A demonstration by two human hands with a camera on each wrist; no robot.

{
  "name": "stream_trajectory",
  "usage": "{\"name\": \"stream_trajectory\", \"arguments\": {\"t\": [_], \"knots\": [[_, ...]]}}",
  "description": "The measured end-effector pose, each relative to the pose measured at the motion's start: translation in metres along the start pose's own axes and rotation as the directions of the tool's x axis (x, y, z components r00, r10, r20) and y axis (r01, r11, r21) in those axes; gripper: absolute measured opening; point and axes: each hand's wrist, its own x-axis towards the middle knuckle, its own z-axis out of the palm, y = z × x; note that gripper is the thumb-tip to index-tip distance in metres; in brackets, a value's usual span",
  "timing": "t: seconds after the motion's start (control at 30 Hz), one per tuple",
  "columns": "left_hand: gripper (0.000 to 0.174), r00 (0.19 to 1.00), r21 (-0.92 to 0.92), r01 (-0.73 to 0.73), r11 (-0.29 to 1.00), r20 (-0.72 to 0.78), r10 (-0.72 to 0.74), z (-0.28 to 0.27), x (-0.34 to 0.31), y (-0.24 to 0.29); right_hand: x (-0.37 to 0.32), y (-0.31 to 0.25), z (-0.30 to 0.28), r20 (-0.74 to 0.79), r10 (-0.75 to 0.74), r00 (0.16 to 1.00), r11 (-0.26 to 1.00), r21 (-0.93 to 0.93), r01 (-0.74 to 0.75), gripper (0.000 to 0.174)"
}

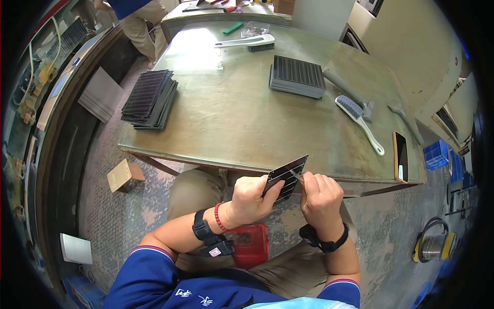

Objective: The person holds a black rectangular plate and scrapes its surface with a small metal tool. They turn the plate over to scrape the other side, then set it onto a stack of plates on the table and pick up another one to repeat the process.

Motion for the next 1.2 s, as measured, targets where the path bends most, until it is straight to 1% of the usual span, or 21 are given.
{"name": "stream_trajectory", "arguments": {"t": [0.2,0.27,0.4,0.5,0.57,0.7,1.2], "knots": [[0.004,1.000,-0.015,-0.011,1.000,-0.003,0.011,-0.002,0.001,0.000,0.001,0.002,-0.001,0.013,0.018,1.000,1.000,-0.007,-0.018,0.017],[0.006,1.000,-0.013,0.000,1.000,0.005,0.000,-0.003,0.001,0.002,0.001,0.002,-0.003,0.043,0.053,0.998,0.998,0.037,-0.055,0.013],[0.006,1.000,-0.005,-0.005,1.000,0.012,0.005,-0.003,0.000,0.000,-0.002,0.006,0.000,0.039,0.065,0.997,0.998,0.014,-0.065,0.013],[0.007,1.000,-0.006,0.003,1.000,0.016,-0.003,-0.002,-0.002,-0.002,-0.003,0.009,0.001,0.024,0.057,0.998,0.998,0.025,-0.057,0.014],[0.006,1.000,-0.016,0.001,1.000,0.012,-0.001,-0.001,-0.001,-0.002,-0.003,0.010,0.002,0.006,0.025,1.000,1.000,-0.019,-0.025,0.017],[0.006,1.000,-0.024,0.003,1.000,0.008,-0.003,-0.002,-0.001,-0.001,-0.002,0.012,0.002,0.009,0.032,0.999,0.999,-0.018,-0.031,0.016],[0.004,0.999,-0.018,-0.034,0.999,0.014,0.035,-0.004,-0.002,-0.003,-0.003,0.018,0.004,0.000,0.059,0.998,0.998,-0.013,-0.059,0.008]]}}
